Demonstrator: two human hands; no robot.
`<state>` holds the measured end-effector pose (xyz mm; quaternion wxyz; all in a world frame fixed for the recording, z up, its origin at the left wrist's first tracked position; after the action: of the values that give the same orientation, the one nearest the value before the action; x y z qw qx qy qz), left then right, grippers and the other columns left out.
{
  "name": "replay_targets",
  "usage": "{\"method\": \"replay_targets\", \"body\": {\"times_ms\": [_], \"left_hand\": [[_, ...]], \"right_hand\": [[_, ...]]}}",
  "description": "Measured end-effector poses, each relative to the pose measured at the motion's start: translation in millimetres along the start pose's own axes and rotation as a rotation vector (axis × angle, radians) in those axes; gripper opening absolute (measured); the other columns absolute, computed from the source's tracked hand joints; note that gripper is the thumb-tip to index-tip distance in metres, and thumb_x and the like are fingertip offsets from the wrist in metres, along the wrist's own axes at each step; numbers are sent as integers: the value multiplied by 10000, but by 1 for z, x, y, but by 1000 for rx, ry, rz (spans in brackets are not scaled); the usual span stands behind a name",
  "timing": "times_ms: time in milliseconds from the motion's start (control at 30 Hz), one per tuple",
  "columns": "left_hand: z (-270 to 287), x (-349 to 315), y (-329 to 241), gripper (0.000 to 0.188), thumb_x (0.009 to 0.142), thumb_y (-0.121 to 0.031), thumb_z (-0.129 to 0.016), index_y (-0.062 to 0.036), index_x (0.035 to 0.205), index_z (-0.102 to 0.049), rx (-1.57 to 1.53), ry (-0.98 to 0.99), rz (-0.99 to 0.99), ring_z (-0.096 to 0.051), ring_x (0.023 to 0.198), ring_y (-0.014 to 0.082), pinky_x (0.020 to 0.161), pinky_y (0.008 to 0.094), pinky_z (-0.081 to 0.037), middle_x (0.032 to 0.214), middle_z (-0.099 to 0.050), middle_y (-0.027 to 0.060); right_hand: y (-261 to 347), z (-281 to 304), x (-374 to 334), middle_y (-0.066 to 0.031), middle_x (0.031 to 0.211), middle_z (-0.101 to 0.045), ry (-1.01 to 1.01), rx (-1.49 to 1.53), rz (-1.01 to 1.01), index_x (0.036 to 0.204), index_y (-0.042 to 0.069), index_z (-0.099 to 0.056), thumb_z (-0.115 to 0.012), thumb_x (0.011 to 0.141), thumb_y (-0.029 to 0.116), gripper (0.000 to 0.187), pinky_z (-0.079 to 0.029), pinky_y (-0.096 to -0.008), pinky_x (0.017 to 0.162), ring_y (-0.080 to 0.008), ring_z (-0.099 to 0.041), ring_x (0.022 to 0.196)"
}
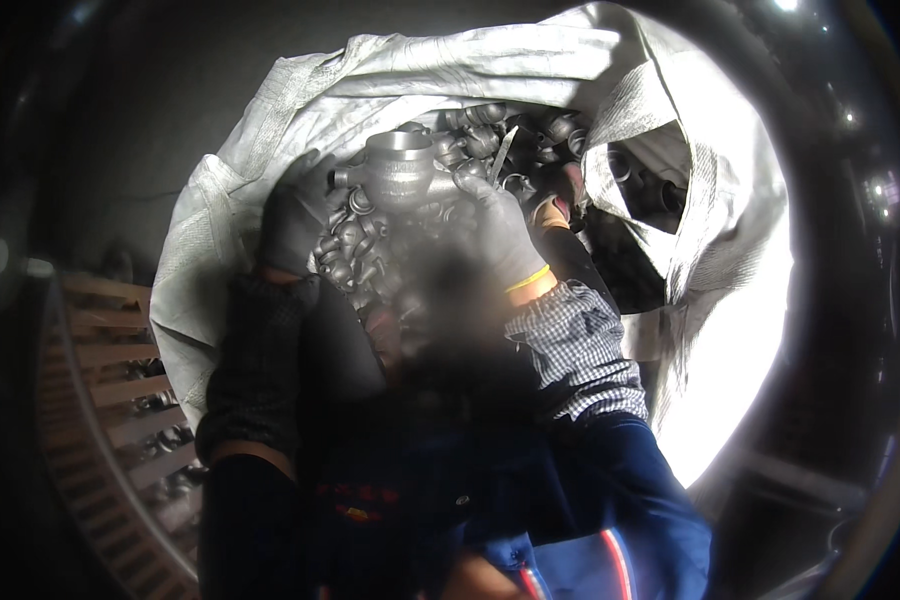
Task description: The person picks up metal pipe fittings or castings from a bulk bag and inspects them, occasionally using a file to clean them.
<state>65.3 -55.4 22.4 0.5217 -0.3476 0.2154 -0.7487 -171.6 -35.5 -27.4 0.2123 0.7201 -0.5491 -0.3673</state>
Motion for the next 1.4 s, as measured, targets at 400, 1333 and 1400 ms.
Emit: {"method": "replay_targets", "body": {"times_ms": [400, 1333, 1400], "left_hand": [[-70, 29, 7, 360, 979, -150, -345, 18, 1290, -414, -1794, -203, 533, -466, 1223, 236, 1041, 393, -388, 1338, -448, 142], [-23, 42, -1, 283, 968, -152, -429, 18, 1175, -520, -1986, -79, -427, -607, 957, 226, 858, 337, -521, 1055, -610, 132], [-31, 51, 13, 291, 966, -132, -422, 9, 1204, -513, -2136, -42, -385, -601, 988, 236, 883, 347, -513, 1080, -608, 137]], "right_hand": [[5, -20, -9, 9, 827, -646, 16, -385, 343, 1025, -16, -646, -648, 846, 113, 221, -443, -192, 635, -26, -533, 710], [-28, -96, -85, 8, 743, -574, 69, -276, 79, 1168, 3, -565, -578, 893, 149, 312, -387, -169, 491, -40, -449, 546], [-31, -99, -86, 7, 721, -564, 51, -280, 94, 1127, 2, -581, -567, 896, 144, 272, -372, -172, 478, -41, -439, 534]]}}
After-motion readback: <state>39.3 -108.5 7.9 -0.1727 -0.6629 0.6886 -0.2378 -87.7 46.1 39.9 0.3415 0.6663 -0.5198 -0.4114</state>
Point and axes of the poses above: each hand's wrist, its own x-axis towards the middle knuckle, its own z-axis out of the back of the hand, y = z × x, the point moved 4 cm from there along x, towards the middle knuckle
